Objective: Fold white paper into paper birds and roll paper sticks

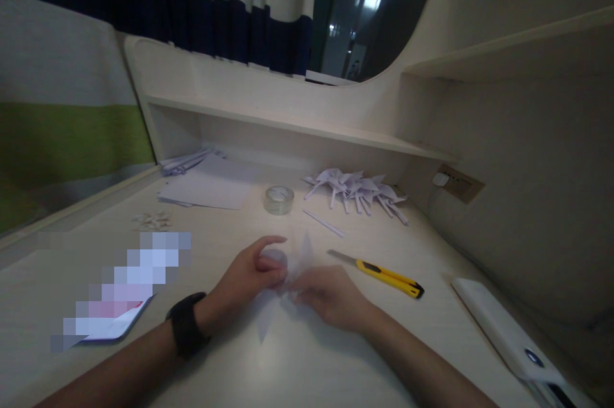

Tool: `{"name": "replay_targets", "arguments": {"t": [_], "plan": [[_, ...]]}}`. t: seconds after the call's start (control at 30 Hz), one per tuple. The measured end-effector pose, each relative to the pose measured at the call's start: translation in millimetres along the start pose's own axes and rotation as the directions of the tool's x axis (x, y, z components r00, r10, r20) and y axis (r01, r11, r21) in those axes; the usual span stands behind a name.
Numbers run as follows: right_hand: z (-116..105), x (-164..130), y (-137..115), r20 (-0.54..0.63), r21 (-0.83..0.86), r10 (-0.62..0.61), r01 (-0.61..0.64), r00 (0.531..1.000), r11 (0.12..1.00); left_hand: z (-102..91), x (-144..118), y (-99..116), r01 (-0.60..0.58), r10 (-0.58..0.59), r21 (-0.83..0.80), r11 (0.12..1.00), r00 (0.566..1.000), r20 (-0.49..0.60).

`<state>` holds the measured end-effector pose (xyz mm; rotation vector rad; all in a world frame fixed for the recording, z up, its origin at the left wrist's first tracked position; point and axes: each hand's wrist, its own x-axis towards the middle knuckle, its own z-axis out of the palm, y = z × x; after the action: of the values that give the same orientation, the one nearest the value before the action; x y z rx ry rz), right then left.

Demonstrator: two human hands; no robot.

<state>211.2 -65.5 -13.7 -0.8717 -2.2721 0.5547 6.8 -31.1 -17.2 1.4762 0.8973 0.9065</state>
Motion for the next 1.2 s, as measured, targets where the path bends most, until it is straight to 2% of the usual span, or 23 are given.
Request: {"name": "replay_targets", "arguments": {"t": [0.3,0.47,0.77,0.97,1.2], "plan": [[-2.7,0.6,-4.4,0.024,-0.017,0.007,-0.007,1.0,1.0,-0.6,-0.9,0.6,-0.019,0.02,-0.014,1.0,0.999,0.036],[-1.8,-0.7,-3.8,0.001,-0.033,0.011,-0.011,1.0,0.999,-0.2,-1.6,1.5,-0.02,0.02,-0.009,1.0,1.0,0.005],[-2.4,-0.4,-3.2,0.021,-0.046,0.014,-0.013,1.0,0.999,-0.9,-2.8,5.9,0.029,-0.028,-0.053,0.998,1.0,0.012],[-3.3,-0.3,-4.9,0.003,-0.06,0.007,-0.007,1.0,0.998,-0.4,-3.2,7.3,0.041,-0.041,-0.029,0.999,0.999,-0.005],[-3.3,-1.4,-2.9,-0.015,-0.065,0.0,-0.001,1.0,0.998,-0.7,-3.0,6.1,0.052,-0.052,-0.086,0.995,0.999,0.01]]}}
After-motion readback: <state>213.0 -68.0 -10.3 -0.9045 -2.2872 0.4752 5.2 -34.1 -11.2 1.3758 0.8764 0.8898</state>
